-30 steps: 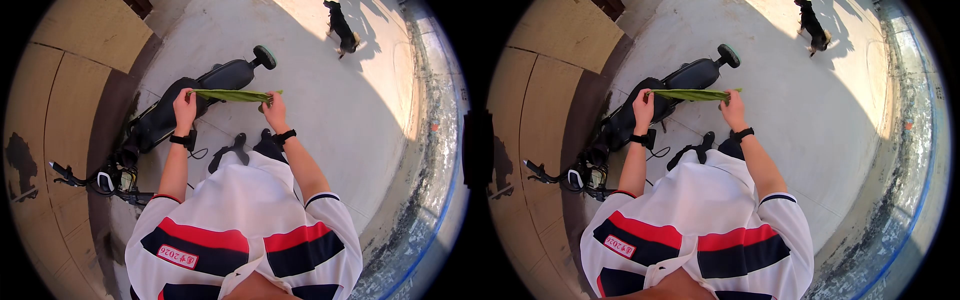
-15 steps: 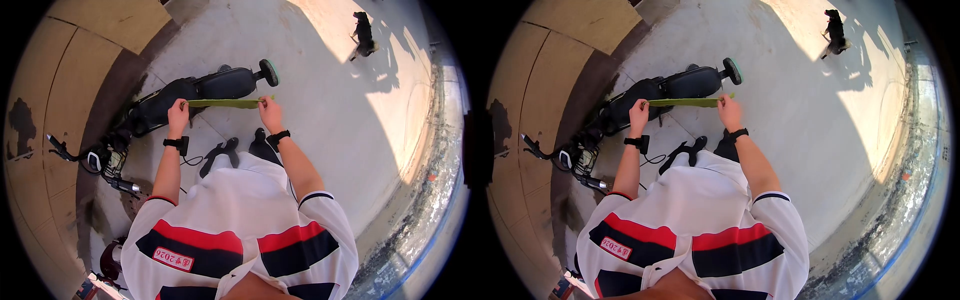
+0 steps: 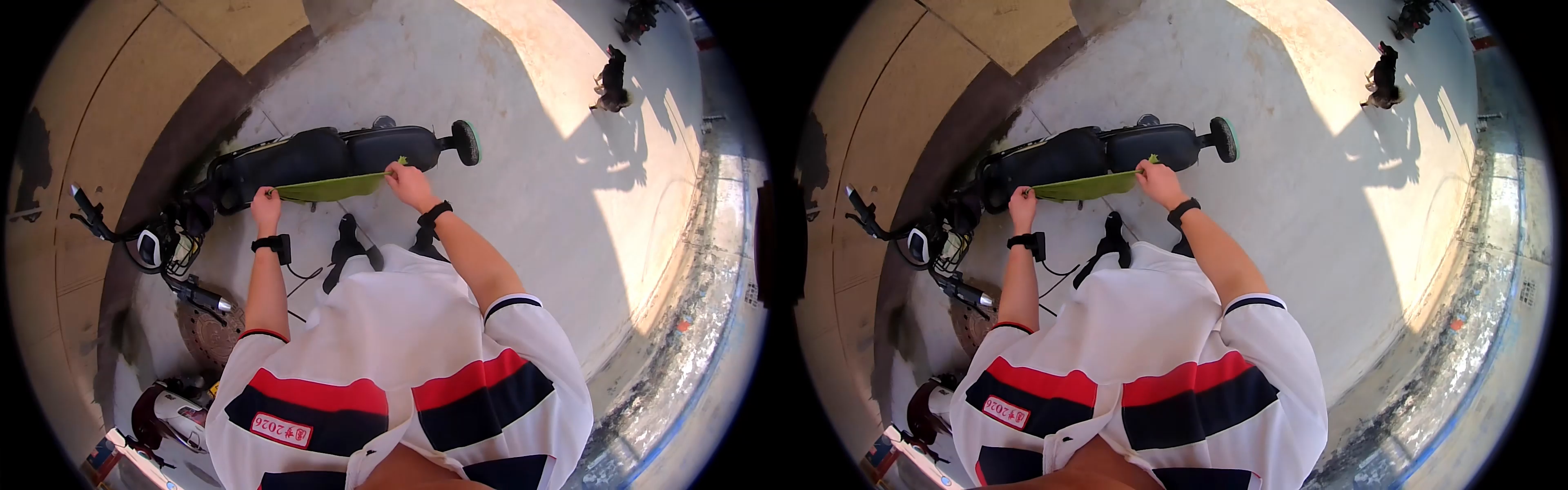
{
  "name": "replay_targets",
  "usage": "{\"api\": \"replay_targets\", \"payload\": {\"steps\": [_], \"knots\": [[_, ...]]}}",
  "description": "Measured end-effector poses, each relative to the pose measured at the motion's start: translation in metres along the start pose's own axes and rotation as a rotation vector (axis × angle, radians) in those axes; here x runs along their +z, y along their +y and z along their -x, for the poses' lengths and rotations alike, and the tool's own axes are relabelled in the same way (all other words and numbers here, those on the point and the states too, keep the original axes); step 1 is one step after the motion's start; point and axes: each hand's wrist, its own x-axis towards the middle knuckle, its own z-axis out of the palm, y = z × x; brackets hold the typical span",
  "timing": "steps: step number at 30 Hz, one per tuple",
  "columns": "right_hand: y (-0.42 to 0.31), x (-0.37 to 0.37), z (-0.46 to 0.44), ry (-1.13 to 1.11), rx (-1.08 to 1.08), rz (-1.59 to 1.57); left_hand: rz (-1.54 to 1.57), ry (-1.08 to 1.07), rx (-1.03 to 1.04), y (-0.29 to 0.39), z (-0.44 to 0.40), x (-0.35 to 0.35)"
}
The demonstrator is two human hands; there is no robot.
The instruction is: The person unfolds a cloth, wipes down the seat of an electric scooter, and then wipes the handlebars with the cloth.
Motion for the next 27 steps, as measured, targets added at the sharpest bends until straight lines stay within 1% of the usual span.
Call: {"api": "replay_targets", "payload": {"steps": [2,5,8,12,14,17,21,23,26,27], "knots": [[-0.02,0.016,-0.012,-0.016,-0.014,0.019,0.033,-0.041,-0.08,-0.016,-0.016,-0.009],[-0.044,0.042,-0.028,0.053,-0.037,0.026,0.055,-0.01,-0.139,-0.024,-0.04,-0.023],[-0.071,0.06,-0.037,0.143,0.03,-0.003,0.136,-0.02,-0.078,-0.024,-0.057,-0.03],[-0.081,0.079,-0.04,0.158,0.097,0.004,0.19,-0.1,0.099,-0.018,-0.063,-0.029],[-0.082,0.083,-0.038,0.148,0.16,-0.007,0.205,-0.097,0.128,-0.017,-0.069,-0.03],[-0.077,0.087,-0.034,0.158,0.192,0.029,0.238,-0.077,0.138,-0.022,-0.073,-0.03],[-0.08,0.091,-0.035,0.074,0.168,0.006,0.241,0.033,0.128,-0.044,-0.079,-0.024],[-0.079,0.097,-0.038,0.013,0.138,-0.039,0.184,0.022,0.065,-0.06,-0.077,-0.02],[-0.077,0.105,-0.042,-0.067,0.047,-0.005,0.143,0.012,-0.006,-0.075,-0.07,-0.021],[-0.075,0.109,-0.045,-0.096,0.058,-0.011,0.138,0.011,-0.026,-0.077,-0.069,-0.021]]}}
